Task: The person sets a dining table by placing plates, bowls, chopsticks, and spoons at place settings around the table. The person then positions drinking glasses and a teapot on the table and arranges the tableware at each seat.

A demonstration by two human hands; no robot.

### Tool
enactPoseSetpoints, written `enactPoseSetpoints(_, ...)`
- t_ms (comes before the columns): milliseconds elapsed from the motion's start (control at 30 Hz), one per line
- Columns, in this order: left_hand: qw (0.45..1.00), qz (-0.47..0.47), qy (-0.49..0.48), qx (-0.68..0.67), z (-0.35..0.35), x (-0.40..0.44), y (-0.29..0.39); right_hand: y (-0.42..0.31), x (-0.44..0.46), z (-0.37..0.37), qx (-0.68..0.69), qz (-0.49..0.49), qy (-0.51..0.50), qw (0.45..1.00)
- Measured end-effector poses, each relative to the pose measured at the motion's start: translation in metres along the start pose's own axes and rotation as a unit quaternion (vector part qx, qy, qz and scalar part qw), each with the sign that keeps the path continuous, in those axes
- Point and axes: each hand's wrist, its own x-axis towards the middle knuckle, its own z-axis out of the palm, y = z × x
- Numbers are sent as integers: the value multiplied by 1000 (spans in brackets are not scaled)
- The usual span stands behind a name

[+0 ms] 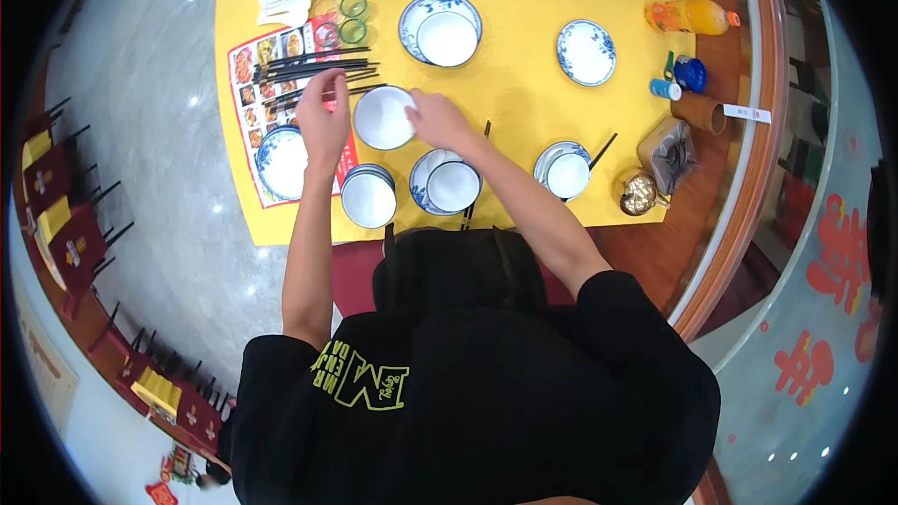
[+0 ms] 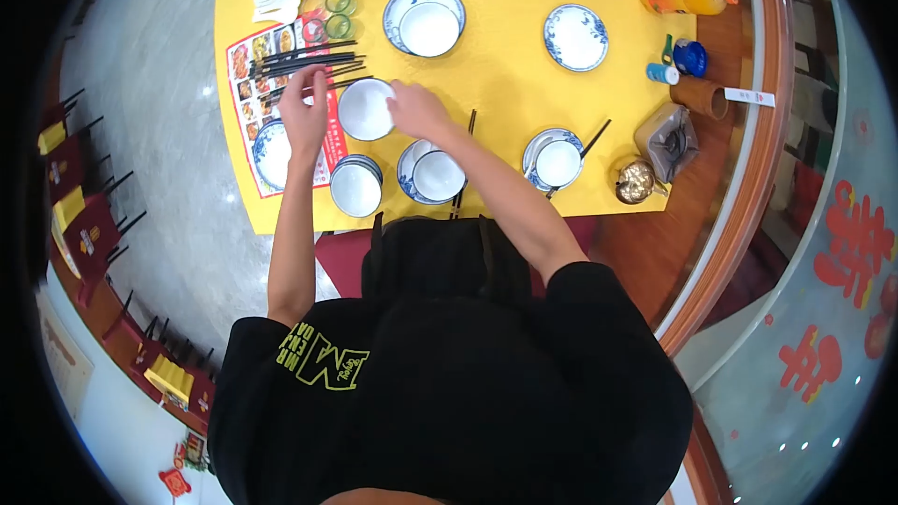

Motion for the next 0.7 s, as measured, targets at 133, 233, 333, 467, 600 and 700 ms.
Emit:
enactPoseSetpoints(133,989,-103,-7,-107,50,19,-19,64,-58,-120,230,139,0,963)
enactPoseSetpoints(233,958,-218,-137,-123,106,22,-6,140,-83,-169,305,189,145,922)
enactPoseSetpoints(333,934,-275,-184,-134,153,21,15,200,-88,-181,357,243,245,868)
enactPoseSetpoints(467,924,-310,-165,-153,190,22,10,239,-72,-180,369,283,338,818)
enactPoseSetpoints(600,885,-368,-77,-275,209,20,10,248,-59,-167,439,256,349,788)
enactPoseSetpoints(700,870,-372,-51,-319,213,15,10,253,-51,-158,440,262,363,778)
